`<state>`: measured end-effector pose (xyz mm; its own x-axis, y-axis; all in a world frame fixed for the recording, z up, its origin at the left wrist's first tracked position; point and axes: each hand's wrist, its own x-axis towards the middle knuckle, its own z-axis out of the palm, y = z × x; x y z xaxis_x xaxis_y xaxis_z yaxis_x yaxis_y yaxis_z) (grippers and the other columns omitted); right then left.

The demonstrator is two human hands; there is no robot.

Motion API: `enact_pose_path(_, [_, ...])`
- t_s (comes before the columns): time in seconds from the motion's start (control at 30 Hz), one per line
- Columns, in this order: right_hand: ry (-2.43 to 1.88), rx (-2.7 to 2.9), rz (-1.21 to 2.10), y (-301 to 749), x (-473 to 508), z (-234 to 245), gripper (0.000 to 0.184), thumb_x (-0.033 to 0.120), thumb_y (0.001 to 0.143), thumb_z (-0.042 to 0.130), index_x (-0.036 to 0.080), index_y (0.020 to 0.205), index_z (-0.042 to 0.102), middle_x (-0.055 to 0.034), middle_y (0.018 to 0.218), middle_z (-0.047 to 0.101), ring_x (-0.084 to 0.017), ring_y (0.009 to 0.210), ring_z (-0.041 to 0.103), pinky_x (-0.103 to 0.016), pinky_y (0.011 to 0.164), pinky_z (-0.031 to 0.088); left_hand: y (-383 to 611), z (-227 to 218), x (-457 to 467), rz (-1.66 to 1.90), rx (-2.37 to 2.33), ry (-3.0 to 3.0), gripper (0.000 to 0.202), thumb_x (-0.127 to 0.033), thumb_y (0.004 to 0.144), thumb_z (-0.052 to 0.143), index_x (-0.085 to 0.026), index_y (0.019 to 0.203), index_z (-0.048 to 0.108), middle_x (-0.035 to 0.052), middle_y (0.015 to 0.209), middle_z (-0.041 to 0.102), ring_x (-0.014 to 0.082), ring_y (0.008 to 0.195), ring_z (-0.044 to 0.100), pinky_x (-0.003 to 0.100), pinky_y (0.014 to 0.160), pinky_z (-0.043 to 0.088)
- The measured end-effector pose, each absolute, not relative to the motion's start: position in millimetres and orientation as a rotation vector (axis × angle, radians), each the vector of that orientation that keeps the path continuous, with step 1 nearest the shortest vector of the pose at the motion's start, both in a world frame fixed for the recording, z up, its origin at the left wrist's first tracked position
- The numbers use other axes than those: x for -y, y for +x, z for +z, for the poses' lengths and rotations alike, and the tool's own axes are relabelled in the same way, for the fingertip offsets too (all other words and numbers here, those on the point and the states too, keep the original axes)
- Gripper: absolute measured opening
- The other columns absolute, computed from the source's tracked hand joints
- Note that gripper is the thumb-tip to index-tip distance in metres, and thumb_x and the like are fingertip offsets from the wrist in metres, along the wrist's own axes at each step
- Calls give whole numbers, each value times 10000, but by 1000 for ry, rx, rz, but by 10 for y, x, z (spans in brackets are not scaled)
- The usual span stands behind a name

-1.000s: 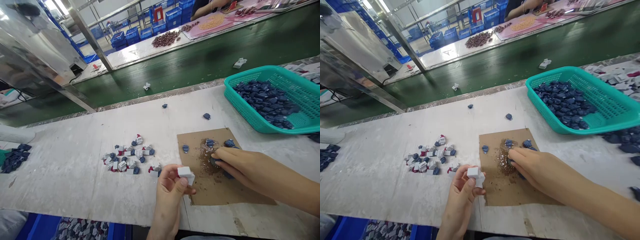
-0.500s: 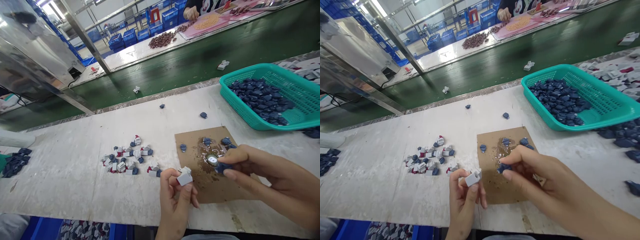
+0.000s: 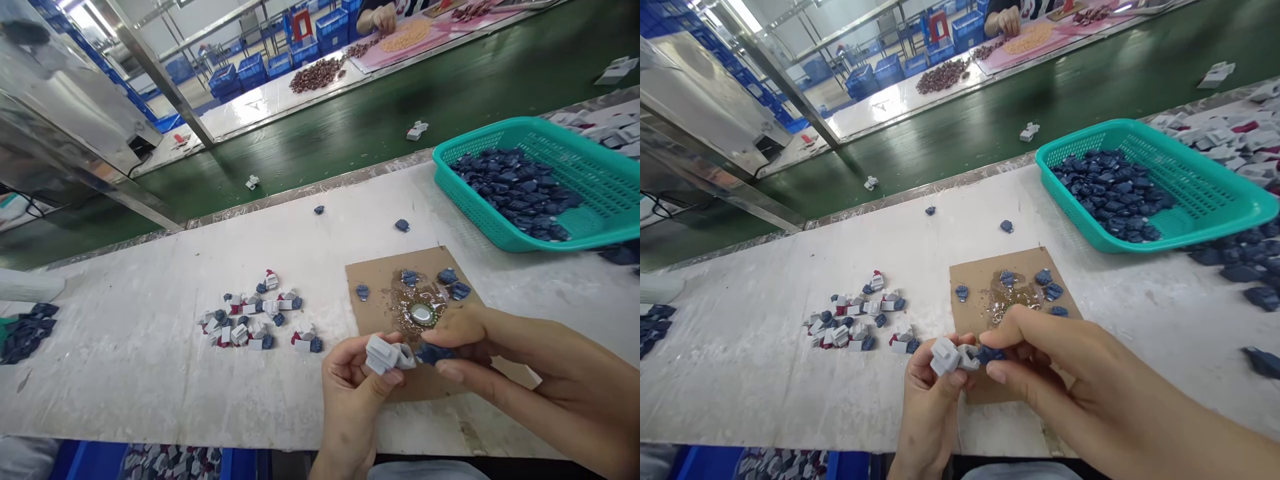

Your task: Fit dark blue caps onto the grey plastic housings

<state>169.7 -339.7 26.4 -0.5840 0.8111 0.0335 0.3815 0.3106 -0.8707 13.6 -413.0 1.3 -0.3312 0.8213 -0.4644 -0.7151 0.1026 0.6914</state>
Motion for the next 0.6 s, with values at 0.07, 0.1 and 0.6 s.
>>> enact_pose_path(0.07, [-1016,2121,1198,1678,3382,294,185,441,987,567,301,951,682,12,776,713,-166,683,688,-193,586,560,120,-11,4132,1561,-1108,175,318,-316,487,1026,-235,720,825,-5,794,834,83,664,731,127,651,561])
enact_pose_path(0.1, [-990,2136,1192,1668,3374,308,172,422,990,567,301,944,679,19,765,707,-159,669,684,-190,573,549,108,-30,4135,1556,-1100,196,303,-313,501,1023,-237,720,827,-13,786,833,71,660,727,113,658,555])
enact_pose_path(0.6, [-841,2299,1419,1562,3221,392,288,337,970,517,236,714,603,38,635,659,-123,527,586,-227,475,439,126,4,4158,1548,-1134,242,226,-277,545,1006,-254,653,809,-19,687,792,92,637,712,145,628,565])
